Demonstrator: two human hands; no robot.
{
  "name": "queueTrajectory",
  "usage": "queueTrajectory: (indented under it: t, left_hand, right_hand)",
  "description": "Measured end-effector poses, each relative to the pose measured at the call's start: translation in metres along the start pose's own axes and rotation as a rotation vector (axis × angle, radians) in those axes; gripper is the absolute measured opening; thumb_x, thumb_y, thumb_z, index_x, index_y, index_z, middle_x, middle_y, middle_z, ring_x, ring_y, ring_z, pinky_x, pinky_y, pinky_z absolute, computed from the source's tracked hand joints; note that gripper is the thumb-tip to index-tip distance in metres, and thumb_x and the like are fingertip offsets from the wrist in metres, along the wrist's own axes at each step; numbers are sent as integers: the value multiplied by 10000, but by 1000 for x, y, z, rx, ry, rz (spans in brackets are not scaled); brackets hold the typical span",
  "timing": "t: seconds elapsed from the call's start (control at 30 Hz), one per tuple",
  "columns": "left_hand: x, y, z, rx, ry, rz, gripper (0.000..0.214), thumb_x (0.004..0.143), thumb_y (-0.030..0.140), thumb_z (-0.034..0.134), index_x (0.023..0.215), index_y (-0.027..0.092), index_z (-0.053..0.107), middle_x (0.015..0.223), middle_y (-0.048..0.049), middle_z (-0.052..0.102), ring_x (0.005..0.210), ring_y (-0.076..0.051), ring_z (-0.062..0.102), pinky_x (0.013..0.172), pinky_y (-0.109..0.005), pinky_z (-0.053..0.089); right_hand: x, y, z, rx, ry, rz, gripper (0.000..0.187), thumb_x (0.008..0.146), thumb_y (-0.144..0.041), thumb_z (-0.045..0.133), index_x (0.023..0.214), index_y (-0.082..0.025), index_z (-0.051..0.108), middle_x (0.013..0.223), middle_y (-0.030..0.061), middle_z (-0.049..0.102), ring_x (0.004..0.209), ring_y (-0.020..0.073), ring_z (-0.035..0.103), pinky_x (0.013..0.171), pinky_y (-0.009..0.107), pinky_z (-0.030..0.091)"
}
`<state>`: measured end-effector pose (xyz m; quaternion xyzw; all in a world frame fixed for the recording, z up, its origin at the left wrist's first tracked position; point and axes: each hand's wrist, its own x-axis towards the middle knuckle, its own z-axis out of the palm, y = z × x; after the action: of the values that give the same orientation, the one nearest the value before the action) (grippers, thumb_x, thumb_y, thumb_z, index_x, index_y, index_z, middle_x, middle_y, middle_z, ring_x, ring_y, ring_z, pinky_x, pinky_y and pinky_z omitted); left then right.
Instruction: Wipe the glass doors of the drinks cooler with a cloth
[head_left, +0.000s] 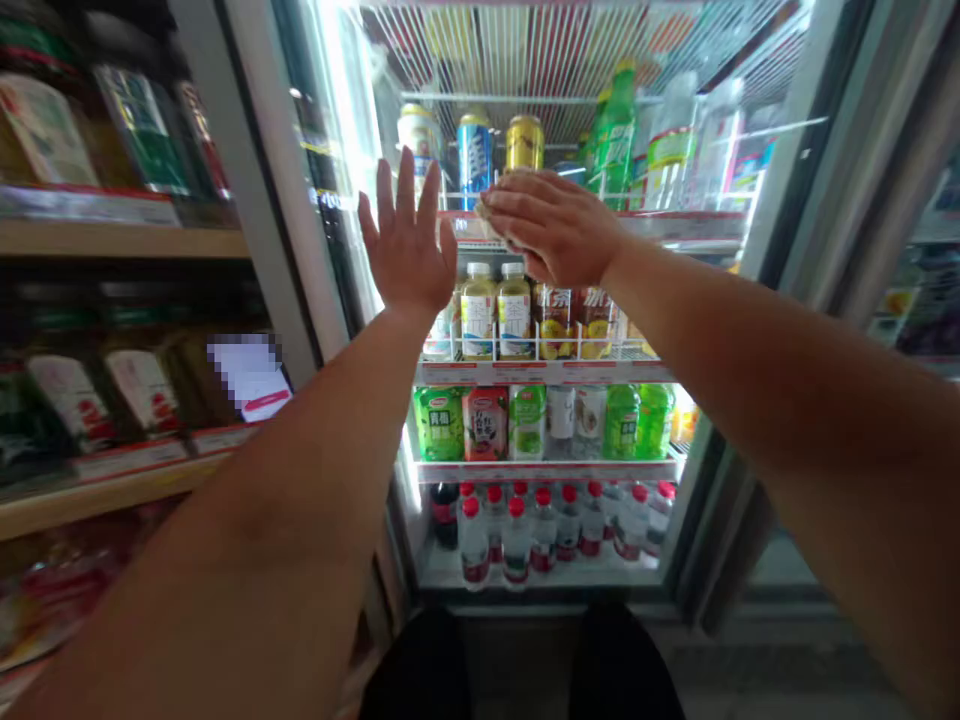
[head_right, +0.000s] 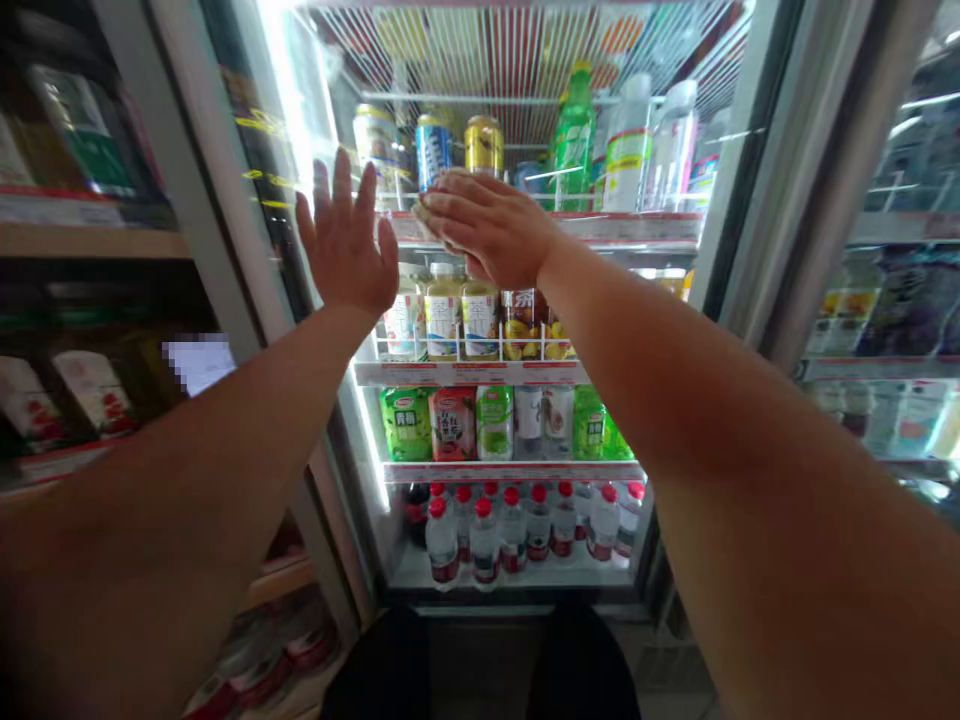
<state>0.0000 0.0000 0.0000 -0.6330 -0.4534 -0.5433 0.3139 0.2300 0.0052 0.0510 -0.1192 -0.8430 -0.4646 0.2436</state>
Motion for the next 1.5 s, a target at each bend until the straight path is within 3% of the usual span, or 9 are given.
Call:
queueTrajectory:
  t: [0.23,0.47,0.67,0.8,0.9,1.17,1.37,1.43,1.5]
  left_hand:
    - [3,-3,4,-69,-21,-9,688,907,544,310,1578,435,203,1611,272,146,1471,27,-228,1257,-289,-172]
    - [3,-3,4,124,62,90,612,995,343,285,1599,246,273,1678,72,162,1563,-227,96,1284,-491,51]
    - [6,-10,13,167,86,99,626,984,245,329,1603,279,236,1684,94,141,1562,-209,66,1284,-502,55]
    - [4,-11,14,165,103,118,604,1008,266,342,1603,287,234,1681,81,169,1559,-204,89,1285,-484,72]
    - [3,-9,12,179,106,126,596,1015,253,360,1602,261,252,1682,42,182,1556,-224,110,1279,-498,88]
    - [6,-8,14,100,56,62,617,1008,217,386,1602,288,236,1684,112,129,1560,-170,19,1292,-442,-17]
    - [3,-3,7,43,43,70,592,1012,278,340,1598,270,257,1678,113,139,1560,-167,34,1288,-459,-16]
    - [2,-3,5,33,31,54,594,1009,312,329,1598,288,256,1675,128,130,1561,-158,29,1291,-445,-24]
    - [2,-3,5,33,32,47,607,995,327,329,1597,330,250,1670,157,122,1563,-141,15,1295,-423,-31]
  right_hand:
    - [-3,23,22,-135,652,698,535,845,-349,440,1355,-316,597,1425,-46,608,1381,277,470,1227,501,329]
    - [-9,-14,0,1,89,381,578,847,-354,480,1414,-467,481,1458,-125,565,1493,252,343,1254,558,275]
    - [-5,-4,15,-211,629,899,468,860,-213,452,1306,-279,580,1456,42,581,1407,290,433,1221,578,270]
    - [-11,-11,13,-221,420,611,467,852,-234,520,1312,-200,588,1469,45,571,1412,269,440,1220,478,329]
    - [-15,-22,8,-102,211,378,452,886,-289,501,1331,-360,533,1501,-63,533,1440,216,412,1214,491,340]
    - [-19,-5,26,-224,747,1000,448,855,-193,472,1283,-250,593,1433,84,594,1393,301,446,1206,586,290]
    - [-30,-29,14,-42,109,118,476,948,-262,442,1421,-307,476,1514,-20,525,1461,220,402,1232,518,315]
    - [-27,-21,5,12,47,91,494,942,-265,476,1433,-323,467,1530,-32,511,1461,219,399,1241,500,293]
    - [-20,-1,-3,-34,169,325,525,885,-244,546,1405,-309,512,1526,-11,519,1442,238,417,1238,475,286]
